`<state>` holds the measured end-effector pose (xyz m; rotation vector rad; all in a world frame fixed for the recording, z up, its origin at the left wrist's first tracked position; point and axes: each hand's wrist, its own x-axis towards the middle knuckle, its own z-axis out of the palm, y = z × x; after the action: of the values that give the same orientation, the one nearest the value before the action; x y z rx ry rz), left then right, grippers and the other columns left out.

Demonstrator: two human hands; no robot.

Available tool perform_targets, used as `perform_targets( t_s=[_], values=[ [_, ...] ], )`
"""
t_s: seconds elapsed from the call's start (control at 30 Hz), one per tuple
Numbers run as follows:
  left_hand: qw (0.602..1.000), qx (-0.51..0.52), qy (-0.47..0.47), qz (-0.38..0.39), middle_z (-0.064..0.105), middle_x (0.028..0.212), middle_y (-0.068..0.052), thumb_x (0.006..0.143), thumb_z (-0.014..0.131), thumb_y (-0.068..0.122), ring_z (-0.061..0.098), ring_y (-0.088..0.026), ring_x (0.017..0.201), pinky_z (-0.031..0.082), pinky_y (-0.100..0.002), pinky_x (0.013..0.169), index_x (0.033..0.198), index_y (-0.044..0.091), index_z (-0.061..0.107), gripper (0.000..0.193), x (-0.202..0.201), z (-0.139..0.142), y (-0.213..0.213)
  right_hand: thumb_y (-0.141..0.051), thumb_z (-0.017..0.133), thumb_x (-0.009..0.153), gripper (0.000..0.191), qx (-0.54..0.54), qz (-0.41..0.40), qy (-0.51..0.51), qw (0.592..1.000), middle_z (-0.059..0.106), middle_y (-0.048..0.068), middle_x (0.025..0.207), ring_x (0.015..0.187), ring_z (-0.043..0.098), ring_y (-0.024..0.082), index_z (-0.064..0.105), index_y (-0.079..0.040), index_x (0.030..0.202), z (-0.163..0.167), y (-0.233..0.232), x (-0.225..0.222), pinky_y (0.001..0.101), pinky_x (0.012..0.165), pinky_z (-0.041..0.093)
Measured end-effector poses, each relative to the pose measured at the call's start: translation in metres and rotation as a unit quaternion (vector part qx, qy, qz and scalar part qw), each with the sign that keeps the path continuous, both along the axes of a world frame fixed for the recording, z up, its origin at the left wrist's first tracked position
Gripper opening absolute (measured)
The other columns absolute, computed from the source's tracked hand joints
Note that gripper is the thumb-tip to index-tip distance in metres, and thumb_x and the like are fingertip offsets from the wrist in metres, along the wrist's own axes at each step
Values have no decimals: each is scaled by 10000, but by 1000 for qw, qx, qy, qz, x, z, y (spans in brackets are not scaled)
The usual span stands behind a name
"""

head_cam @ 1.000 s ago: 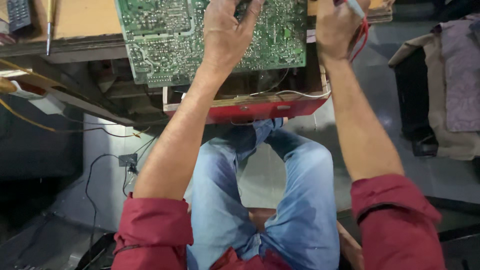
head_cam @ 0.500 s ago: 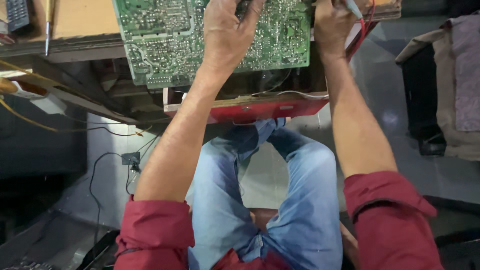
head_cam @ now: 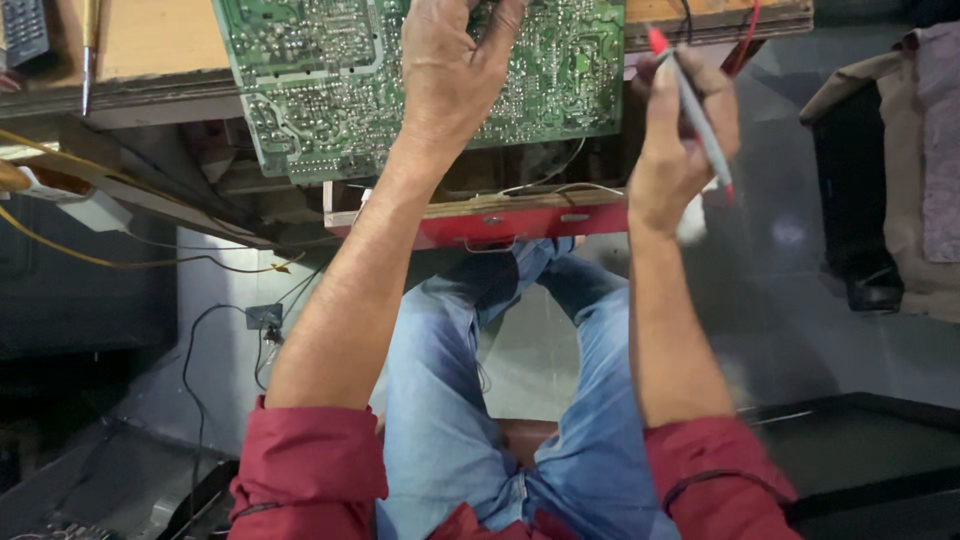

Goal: The person uses a multimeter to test various points on a green circuit board. They hold the board with one hand and probe different solder joints and traces with the multimeter probes, moving systematically across the board surface.

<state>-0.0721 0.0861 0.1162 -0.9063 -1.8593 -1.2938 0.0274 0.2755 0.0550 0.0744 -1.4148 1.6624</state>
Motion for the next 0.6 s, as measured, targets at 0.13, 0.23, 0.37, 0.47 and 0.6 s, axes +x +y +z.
perform_targets(
  t_s=[0.13, 0.23, 0.37, 0.47, 0.6],
  values=[
    [999, -12, 12, 29, 741, 1012, -65, 1016, 775, 187, 710, -281, 943, 546, -400, 808, 1091, 88, 695, 148, 1, 4, 0, -37, 713, 1088, 151, 94, -94, -41, 990, 701, 79, 1106, 982, 658, 118, 703, 52, 1209, -11, -11, 11, 256, 873, 537],
    [1000, -22, 0, 18, 732, 1011, -71, 1032, 760, 196, 694, -283, 956, 536, -398, 823, 1083, 88, 707, 131, 4, 7, -1, -43, 716, 1048, 153, 83, -97, -62, 990, 701, 54, 1060, 911, 631, 89, 692, 36, 1177, -16, -17, 13, 230, 791, 513],
    [999, -30, 2, 32, 738, 950, -36, 1030, 764, 220, 679, -263, 936, 514, -395, 855, 992, 99, 703, 141, 5, 11, -1, -33, 709, 1066, 127, 109, -117, -50, 986, 705, 53, 1065, 947, 643, 100, 707, 40, 1170, -15, -17, 11, 248, 832, 528],
    [999, -35, 6, 40, 731, 946, -41, 1023, 768, 225, 663, -272, 940, 498, -397, 870, 969, 95, 702, 156, 6, 12, -1, -32, 706, 1070, 121, 110, -121, -39, 986, 706, 51, 1066, 950, 646, 101, 707, 39, 1169, -12, -18, 10, 255, 837, 530],
    [999, -28, 8, 21, 720, 979, -44, 1038, 752, 224, 666, -270, 972, 503, -389, 895, 988, 93, 703, 148, 8, 12, -2, -39, 714, 1059, 113, 75, -101, -46, 991, 691, 28, 989, 845, 600, 81, 707, 37, 1142, -3, -20, 3, 242, 736, 487]
  ],
)
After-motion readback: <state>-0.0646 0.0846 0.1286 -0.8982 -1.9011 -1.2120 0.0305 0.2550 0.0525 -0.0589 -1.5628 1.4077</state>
